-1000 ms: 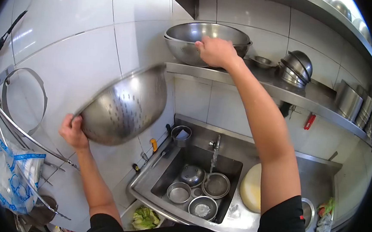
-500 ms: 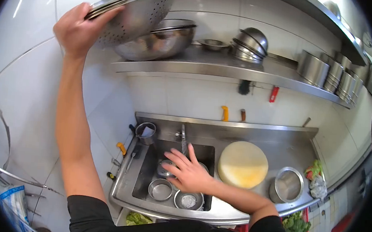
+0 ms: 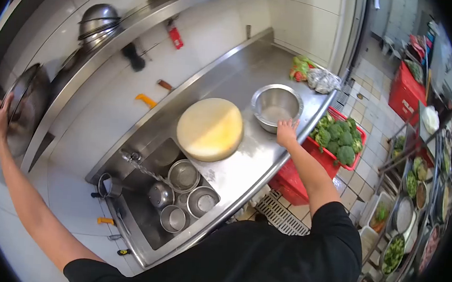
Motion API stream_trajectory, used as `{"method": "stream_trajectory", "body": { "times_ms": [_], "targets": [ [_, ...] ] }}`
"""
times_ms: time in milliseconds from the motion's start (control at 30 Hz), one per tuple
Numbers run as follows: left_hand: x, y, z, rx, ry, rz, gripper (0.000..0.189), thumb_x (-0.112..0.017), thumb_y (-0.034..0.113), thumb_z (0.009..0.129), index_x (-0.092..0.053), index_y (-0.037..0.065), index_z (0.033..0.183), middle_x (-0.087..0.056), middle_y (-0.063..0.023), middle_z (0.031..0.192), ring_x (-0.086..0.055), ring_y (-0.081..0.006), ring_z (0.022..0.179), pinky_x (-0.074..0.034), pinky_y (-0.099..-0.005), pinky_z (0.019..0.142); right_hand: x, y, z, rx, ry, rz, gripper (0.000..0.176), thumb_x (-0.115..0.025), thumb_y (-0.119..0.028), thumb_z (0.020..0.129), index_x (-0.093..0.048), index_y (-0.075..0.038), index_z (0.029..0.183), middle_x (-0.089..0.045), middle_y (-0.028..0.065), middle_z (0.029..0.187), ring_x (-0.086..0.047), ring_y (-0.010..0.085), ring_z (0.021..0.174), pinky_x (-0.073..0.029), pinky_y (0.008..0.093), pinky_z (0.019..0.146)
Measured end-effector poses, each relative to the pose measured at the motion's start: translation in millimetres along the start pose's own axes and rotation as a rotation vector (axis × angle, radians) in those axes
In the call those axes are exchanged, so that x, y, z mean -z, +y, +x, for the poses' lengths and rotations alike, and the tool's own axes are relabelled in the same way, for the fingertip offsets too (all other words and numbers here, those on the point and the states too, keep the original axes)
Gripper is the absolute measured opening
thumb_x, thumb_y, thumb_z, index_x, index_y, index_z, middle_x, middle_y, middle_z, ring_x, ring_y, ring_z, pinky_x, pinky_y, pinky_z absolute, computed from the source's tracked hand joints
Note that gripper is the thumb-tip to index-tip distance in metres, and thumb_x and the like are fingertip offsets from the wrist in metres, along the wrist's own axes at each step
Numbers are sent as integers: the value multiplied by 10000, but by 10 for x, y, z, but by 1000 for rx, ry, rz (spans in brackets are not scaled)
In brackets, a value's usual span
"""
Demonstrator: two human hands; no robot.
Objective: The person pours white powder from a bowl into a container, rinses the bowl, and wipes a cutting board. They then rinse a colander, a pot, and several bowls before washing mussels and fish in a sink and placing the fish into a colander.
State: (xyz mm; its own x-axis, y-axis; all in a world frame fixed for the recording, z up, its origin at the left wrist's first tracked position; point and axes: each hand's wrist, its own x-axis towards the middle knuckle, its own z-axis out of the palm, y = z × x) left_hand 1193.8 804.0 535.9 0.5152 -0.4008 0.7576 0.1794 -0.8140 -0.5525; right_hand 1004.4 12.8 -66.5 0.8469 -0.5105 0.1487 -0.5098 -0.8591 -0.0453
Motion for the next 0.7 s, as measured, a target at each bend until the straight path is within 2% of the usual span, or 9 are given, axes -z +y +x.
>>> {"method": "stream_trajectory", "body": {
  "times_ms": [67,167,233,333,400,567,633,667,700],
  "targets": [
    [-147,-67,36,184,-118,-524,401,-500,421,951,-630,94,1143,-629,-106,876,-625,-297,800,-465,-371,752,-129,142,77,9,30,-18,423,-519,-116,839,-515,-69,1259,-544,137,1229,-393,366,1292,-110,664,1108],
    [240,208,-152,173,-82,-637,496,-504,450,964,-623,5,1147,-624,-127,1131,-581,-282,1045,-411,-361,953,-240,301,161,76,102,-73,272,-511,-104,852,-602,-109,1109,-600,86,1102,-482,305,1203,-156,623,1119],
    [565,622,-478,26,295,-412,431,-537,418,958,-643,38,1132,-631,-110,1157,-559,-275,1107,-395,-354,990,-320,359,146,144,139,-44,222,-511,-97,847,-624,-120,1036,-617,66,1045,-523,279,1141,-188,577,1129],
    [1092,1279,-1118,64,375,-478,331,-588,333,945,-654,66,1129,-632,-92,1173,-539,-263,1152,-391,-370,1008,-317,476,82,237,180,40,250,-534,-96,815,-620,-130,1047,-612,71,1063,-543,268,1112,-225,507,1133],
    [1299,1671,-1648,96,352,-719,248,-596,242,944,-656,41,1076,-634,-99,1143,-557,-257,1106,-408,-354,978,-232,503,30,320,225,70,263,-582,-83,756,-613,-119,1015,-607,69,1041,-535,256,1111,-255,484,1121],
    [1176,2725,-3175,442,-110,-1271,193,-557,177,950,-649,16,899,-637,-73,922,-580,-170,861,-457,-297,803,1070,111,-534,638,189,140,228,-659,-54,661,-615,-124,873,-593,62,913,-569,270,994,-337,483,1041],
    [868,3244,-3890,684,-424,-1595,274,-542,241,972,-659,13,876,-637,-40,791,-582,-115,729,-472,-273,695,1461,-127,-690,773,125,170,226,-665,-62,657,-611,-122,869,-594,66,904,-567,266,1006,-346,474,1031],
    [729,3558,-4245,910,-634,-1742,360,-492,310,997,-666,23,866,-641,-43,798,-582,-104,704,-486,-264,670,1545,-256,-739,866,120,192,230,-669,-69,654,-611,-119,871,-594,65,904,-566,264,1011,-347,467,1030],
    [680,3824,-4477,999,-885,-1778,423,-448,386,1008,-657,24,942,-660,-49,856,-609,-120,702,-501,-256,670,1650,-402,-747,953,117,212,235,-674,-77,650,-611,-116,874,-595,64,903,-564,262,1017,-348,460,1029]
  ]
}}
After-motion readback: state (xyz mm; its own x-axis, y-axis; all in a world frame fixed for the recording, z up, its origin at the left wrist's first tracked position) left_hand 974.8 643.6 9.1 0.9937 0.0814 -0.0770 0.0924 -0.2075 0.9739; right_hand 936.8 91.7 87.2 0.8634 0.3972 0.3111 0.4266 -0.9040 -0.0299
